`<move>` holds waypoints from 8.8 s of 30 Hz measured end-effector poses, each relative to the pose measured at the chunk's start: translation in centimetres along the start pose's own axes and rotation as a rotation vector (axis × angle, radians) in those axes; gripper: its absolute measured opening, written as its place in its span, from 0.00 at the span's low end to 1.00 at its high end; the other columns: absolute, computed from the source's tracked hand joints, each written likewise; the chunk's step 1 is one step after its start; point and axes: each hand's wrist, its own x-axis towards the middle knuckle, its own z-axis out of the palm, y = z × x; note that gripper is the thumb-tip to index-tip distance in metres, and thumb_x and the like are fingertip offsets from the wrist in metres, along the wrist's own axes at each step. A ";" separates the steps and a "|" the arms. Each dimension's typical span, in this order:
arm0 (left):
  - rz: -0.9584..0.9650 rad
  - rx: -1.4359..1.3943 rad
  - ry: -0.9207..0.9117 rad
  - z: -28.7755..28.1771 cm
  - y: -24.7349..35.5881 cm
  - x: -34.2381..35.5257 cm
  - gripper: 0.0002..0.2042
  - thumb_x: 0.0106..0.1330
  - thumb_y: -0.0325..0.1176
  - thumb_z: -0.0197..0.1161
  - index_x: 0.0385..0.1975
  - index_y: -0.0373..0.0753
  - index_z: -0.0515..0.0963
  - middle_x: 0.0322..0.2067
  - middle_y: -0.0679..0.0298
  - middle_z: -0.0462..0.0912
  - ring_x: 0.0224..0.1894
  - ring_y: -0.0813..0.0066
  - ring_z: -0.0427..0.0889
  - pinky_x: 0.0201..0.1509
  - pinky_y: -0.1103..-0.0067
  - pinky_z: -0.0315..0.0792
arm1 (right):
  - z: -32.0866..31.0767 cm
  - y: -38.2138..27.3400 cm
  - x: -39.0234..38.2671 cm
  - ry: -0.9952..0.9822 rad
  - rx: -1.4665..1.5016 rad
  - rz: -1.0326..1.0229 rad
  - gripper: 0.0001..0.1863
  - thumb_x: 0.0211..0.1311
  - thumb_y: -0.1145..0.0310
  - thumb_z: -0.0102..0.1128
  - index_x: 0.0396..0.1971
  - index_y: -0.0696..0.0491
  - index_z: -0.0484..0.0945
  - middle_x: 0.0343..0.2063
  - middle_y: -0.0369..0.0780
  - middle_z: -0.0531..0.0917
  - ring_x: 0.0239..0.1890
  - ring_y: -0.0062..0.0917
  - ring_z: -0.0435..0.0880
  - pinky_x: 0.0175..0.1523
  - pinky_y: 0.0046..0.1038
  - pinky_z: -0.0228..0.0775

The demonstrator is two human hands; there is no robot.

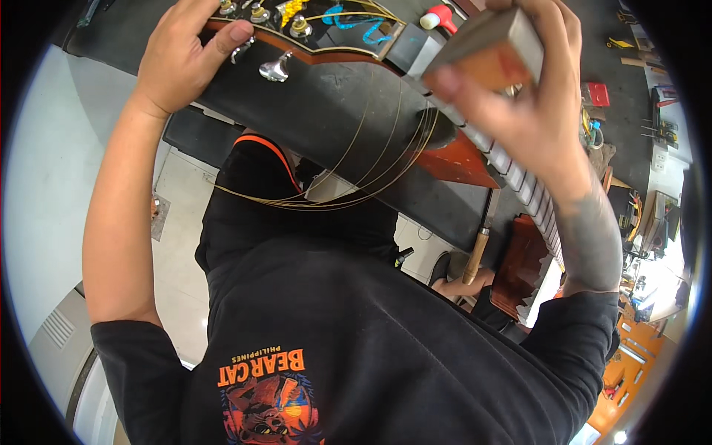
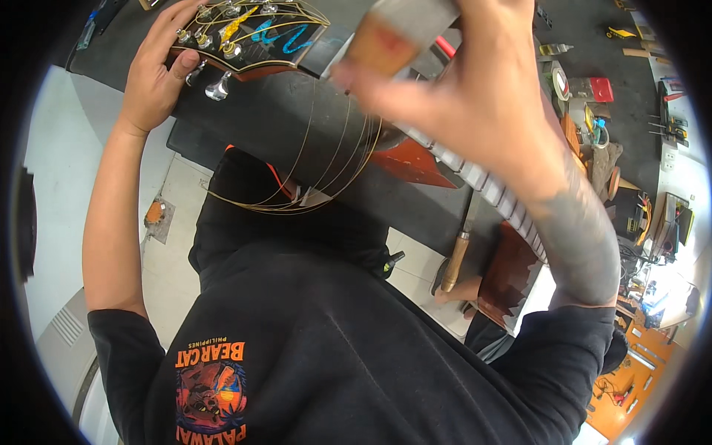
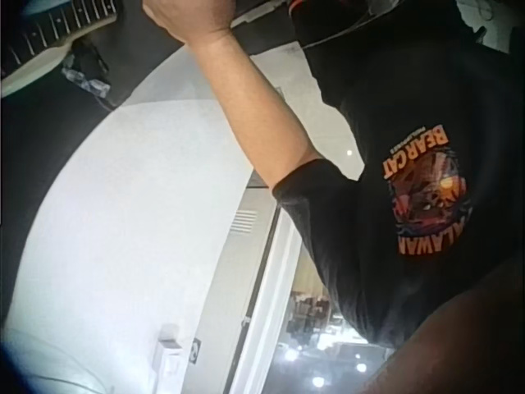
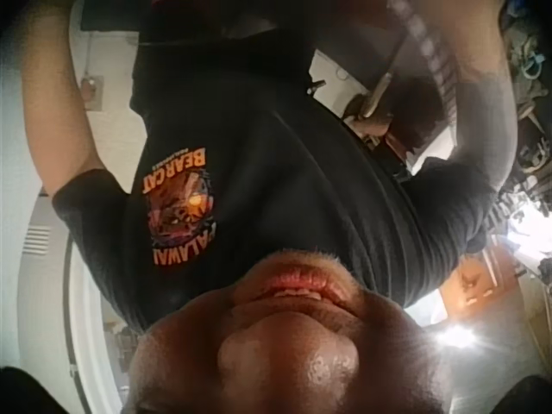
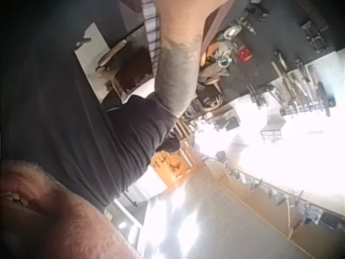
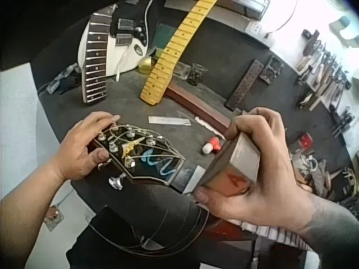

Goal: The person sands the frets and fretboard of a guitar using a sanding block, moving it along the length of the neck while holding the headstock.

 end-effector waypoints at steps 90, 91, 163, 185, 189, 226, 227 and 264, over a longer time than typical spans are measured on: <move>0.100 0.003 0.045 0.6 -2.1 0.0 0.37 0.67 0.66 0.55 0.63 0.39 0.75 0.58 0.54 0.78 0.58 0.52 0.78 0.62 0.67 0.69 | -3.1 5.1 -5.2 0.187 0.523 0.627 0.31 0.60 0.60 0.71 0.60 0.58 0.74 0.59 0.44 0.75 0.62 0.31 0.75 0.66 0.36 0.67; 0.095 0.001 0.048 0.6 -2.0 0.1 0.38 0.67 0.67 0.55 0.63 0.39 0.75 0.57 0.53 0.78 0.58 0.52 0.78 0.62 0.67 0.70 | -4.3 4.6 -6.7 0.105 0.537 0.605 0.39 0.63 0.55 0.69 0.67 0.60 0.66 0.65 0.46 0.71 0.64 0.30 0.74 0.68 0.35 0.67; 0.390 -0.047 -0.577 -2.0 -8.3 4.6 0.43 0.65 0.73 0.48 0.61 0.35 0.68 0.54 0.50 0.76 0.57 0.48 0.73 0.65 0.58 0.60 | 2.0 -11.7 2.9 0.138 -0.204 1.170 0.29 0.41 0.54 0.69 0.51 0.30 0.84 0.50 0.32 0.79 0.61 0.39 0.72 0.55 0.46 0.64; 0.426 -0.010 -0.531 -1.9 -8.5 4.9 0.43 0.66 0.73 0.48 0.61 0.34 0.68 0.56 0.50 0.75 0.59 0.48 0.71 0.66 0.60 0.61 | 2.0 -14.7 3.5 0.206 -0.302 1.194 0.24 0.41 0.62 0.66 0.45 0.39 0.90 0.45 0.35 0.85 0.51 0.37 0.80 0.60 0.33 0.69; 0.422 -0.021 -0.504 -1.4 -8.4 5.1 0.43 0.64 0.73 0.49 0.61 0.35 0.69 0.55 0.50 0.76 0.58 0.48 0.71 0.65 0.60 0.61 | 3.6 -12.0 3.7 0.276 -0.403 1.157 0.22 0.42 0.61 0.68 0.43 0.39 0.90 0.45 0.36 0.85 0.50 0.35 0.81 0.55 0.33 0.71; 0.375 -0.002 -0.568 -1.8 -8.5 4.8 0.48 0.64 0.77 0.42 0.62 0.31 0.67 0.56 0.49 0.74 0.61 0.50 0.70 0.68 0.62 0.61 | 3.7 -10.5 4.1 0.221 -0.358 1.153 0.20 0.50 0.64 0.67 0.46 0.42 0.89 0.44 0.39 0.84 0.46 0.37 0.80 0.54 0.36 0.71; 0.374 0.006 -0.570 -1.9 -8.7 4.7 0.48 0.64 0.77 0.42 0.62 0.31 0.67 0.56 0.49 0.74 0.61 0.50 0.70 0.68 0.62 0.61 | 3.8 -10.4 4.2 0.227 -0.343 1.139 0.20 0.49 0.64 0.67 0.46 0.43 0.89 0.44 0.39 0.84 0.47 0.37 0.80 0.55 0.35 0.70; 0.381 -0.048 -0.473 -1.6 -8.5 4.5 0.43 0.64 0.72 0.50 0.62 0.36 0.68 0.57 0.56 0.77 0.60 0.52 0.73 0.66 0.65 0.63 | 3.5 -10.1 2.3 0.201 -0.353 0.939 0.19 0.56 0.66 0.67 0.49 0.47 0.88 0.43 0.40 0.85 0.46 0.33 0.81 0.59 0.33 0.67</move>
